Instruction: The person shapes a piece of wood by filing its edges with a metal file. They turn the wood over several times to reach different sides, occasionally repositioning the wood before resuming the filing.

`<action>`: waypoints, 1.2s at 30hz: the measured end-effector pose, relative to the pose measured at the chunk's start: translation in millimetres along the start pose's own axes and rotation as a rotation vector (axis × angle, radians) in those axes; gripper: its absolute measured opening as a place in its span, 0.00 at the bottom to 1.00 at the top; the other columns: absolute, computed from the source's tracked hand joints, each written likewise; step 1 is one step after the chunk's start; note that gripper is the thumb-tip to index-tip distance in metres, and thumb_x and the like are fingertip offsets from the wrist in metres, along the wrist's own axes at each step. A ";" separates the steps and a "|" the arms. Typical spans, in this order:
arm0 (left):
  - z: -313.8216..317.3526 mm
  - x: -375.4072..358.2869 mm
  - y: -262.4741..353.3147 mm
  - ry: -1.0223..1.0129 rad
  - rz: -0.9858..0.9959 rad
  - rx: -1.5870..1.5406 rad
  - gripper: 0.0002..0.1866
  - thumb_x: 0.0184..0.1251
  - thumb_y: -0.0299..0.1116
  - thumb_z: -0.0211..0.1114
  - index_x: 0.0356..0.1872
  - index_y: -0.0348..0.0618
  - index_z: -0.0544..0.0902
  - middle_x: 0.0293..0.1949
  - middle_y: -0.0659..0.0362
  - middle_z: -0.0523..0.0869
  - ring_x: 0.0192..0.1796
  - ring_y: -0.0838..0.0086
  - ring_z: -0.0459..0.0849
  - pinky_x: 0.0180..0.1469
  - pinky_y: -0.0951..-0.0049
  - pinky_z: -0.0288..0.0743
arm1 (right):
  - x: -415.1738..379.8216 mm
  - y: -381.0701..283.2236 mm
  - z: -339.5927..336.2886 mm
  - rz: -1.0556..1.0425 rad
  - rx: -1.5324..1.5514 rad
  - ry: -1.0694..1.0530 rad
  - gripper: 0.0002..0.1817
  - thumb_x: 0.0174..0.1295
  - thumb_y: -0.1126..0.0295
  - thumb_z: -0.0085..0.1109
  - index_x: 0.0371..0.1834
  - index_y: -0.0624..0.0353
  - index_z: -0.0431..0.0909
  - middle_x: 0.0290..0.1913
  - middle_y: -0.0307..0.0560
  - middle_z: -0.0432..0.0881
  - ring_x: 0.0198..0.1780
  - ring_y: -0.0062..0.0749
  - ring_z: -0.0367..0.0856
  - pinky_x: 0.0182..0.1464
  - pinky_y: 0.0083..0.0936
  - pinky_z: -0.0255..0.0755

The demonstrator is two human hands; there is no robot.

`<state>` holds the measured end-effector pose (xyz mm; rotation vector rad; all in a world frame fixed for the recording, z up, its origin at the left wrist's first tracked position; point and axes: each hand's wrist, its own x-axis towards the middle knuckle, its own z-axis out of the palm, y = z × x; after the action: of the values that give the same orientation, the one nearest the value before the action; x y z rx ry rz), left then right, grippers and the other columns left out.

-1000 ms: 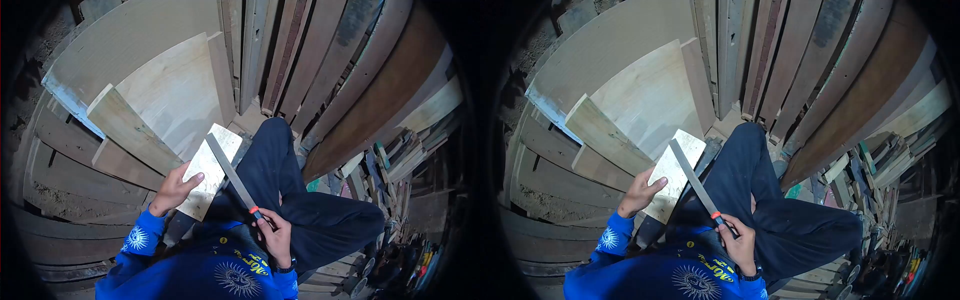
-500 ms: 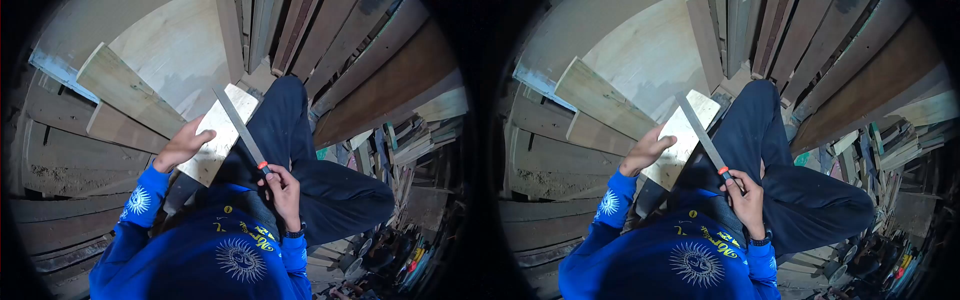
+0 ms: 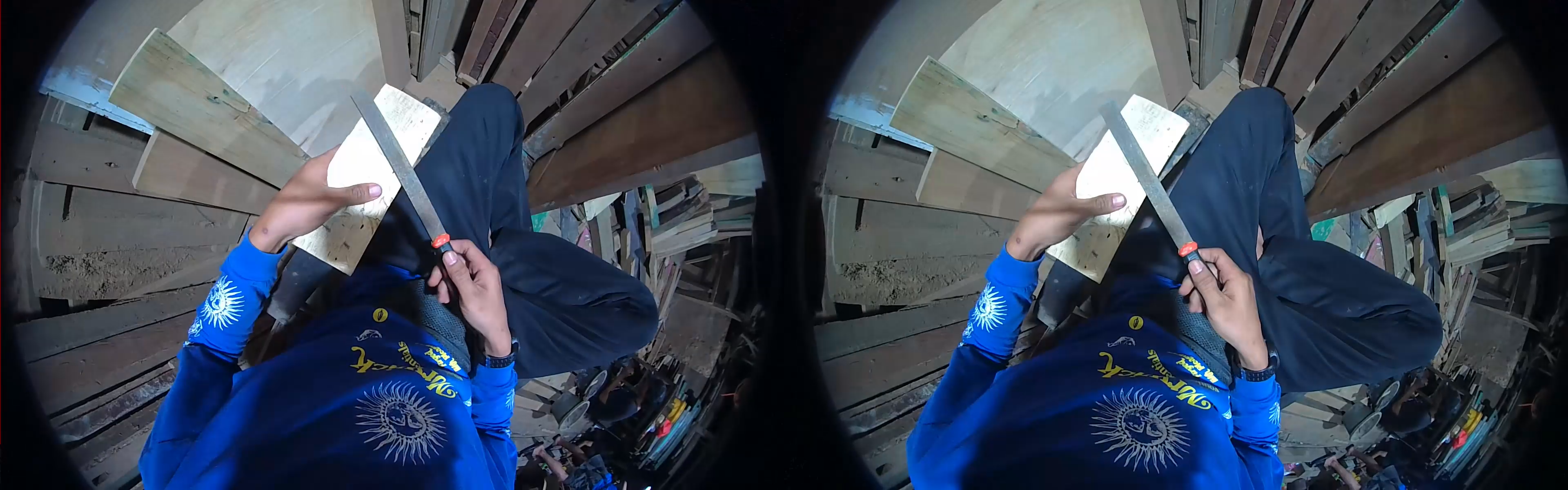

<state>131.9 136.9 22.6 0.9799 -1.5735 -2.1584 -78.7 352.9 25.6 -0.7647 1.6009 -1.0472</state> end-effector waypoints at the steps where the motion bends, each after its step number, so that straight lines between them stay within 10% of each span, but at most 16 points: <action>1: -0.3 0.5 -1.2 0.002 -0.005 0.004 0.39 0.73 0.37 0.79 0.79 0.33 0.72 0.69 0.53 0.85 0.70 0.70 0.81 0.73 0.67 0.74 | -4.3 0.6 2.1 0.059 0.098 -0.050 0.18 0.86 0.60 0.57 0.59 0.67 0.80 0.35 0.45 0.90 0.31 0.20 0.86 0.35 0.20 0.78; 4: 0.3 0.5 -0.1 0.016 0.000 0.009 0.39 0.73 0.36 0.79 0.79 0.32 0.72 0.68 0.53 0.86 0.69 0.70 0.82 0.72 0.67 0.74 | -18.0 -3.6 12.5 0.239 0.204 -0.154 0.18 0.87 0.59 0.53 0.61 0.66 0.76 0.43 0.56 0.93 0.47 0.36 0.94 0.50 0.31 0.86; 6: -0.4 1.2 -4.8 0.019 0.027 0.014 0.38 0.74 0.37 0.79 0.79 0.32 0.72 0.69 0.53 0.86 0.69 0.70 0.81 0.72 0.67 0.74 | -26.0 15.5 21.0 -0.005 -0.134 -0.196 0.17 0.85 0.60 0.56 0.59 0.65 0.77 0.41 0.62 0.92 0.47 0.44 0.94 0.48 0.37 0.84; 11: -3.0 1.1 -5.6 0.021 -0.004 0.026 0.38 0.73 0.38 0.79 0.79 0.34 0.73 0.69 0.53 0.85 0.70 0.70 0.81 0.74 0.67 0.73 | -22.4 -28.5 15.6 0.224 -0.477 -0.392 0.15 0.79 0.60 0.62 0.56 0.60 0.79 0.27 0.57 0.87 0.30 0.55 0.90 0.38 0.46 0.76; 13: 2.1 -0.6 -6.3 0.067 0.055 0.042 0.30 0.74 0.38 0.78 0.70 0.32 0.80 0.58 0.58 0.89 0.59 0.77 0.83 0.65 0.70 0.77 | -20.6 -19.8 13.6 0.172 -0.454 -0.387 0.14 0.79 0.61 0.62 0.55 0.61 0.80 0.27 0.58 0.87 0.30 0.54 0.90 0.38 0.46 0.77; 32: 1.7 1.5 -9.8 0.069 0.070 0.029 0.31 0.72 0.38 0.80 0.70 0.34 0.81 0.58 0.58 0.90 0.59 0.77 0.84 0.65 0.70 0.77 | -27.9 -17.4 13.2 0.106 -0.416 -0.343 0.11 0.78 0.64 0.63 0.51 0.60 0.78 0.30 0.52 0.88 0.29 0.50 0.88 0.37 0.42 0.76; 36: -0.1 2.0 -10.0 0.042 0.072 -0.009 0.32 0.72 0.39 0.80 0.72 0.34 0.80 0.60 0.58 0.89 0.61 0.76 0.84 0.66 0.69 0.77 | -34.2 -9.3 4.5 0.068 -0.342 -0.168 0.09 0.75 0.68 0.67 0.49 0.62 0.83 0.25 0.48 0.85 0.27 0.31 0.85 0.33 0.32 0.73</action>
<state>132.1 139.2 12.6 0.9452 -1.5536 -2.0813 -65.4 377.7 47.6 -0.9908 1.6673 -0.6481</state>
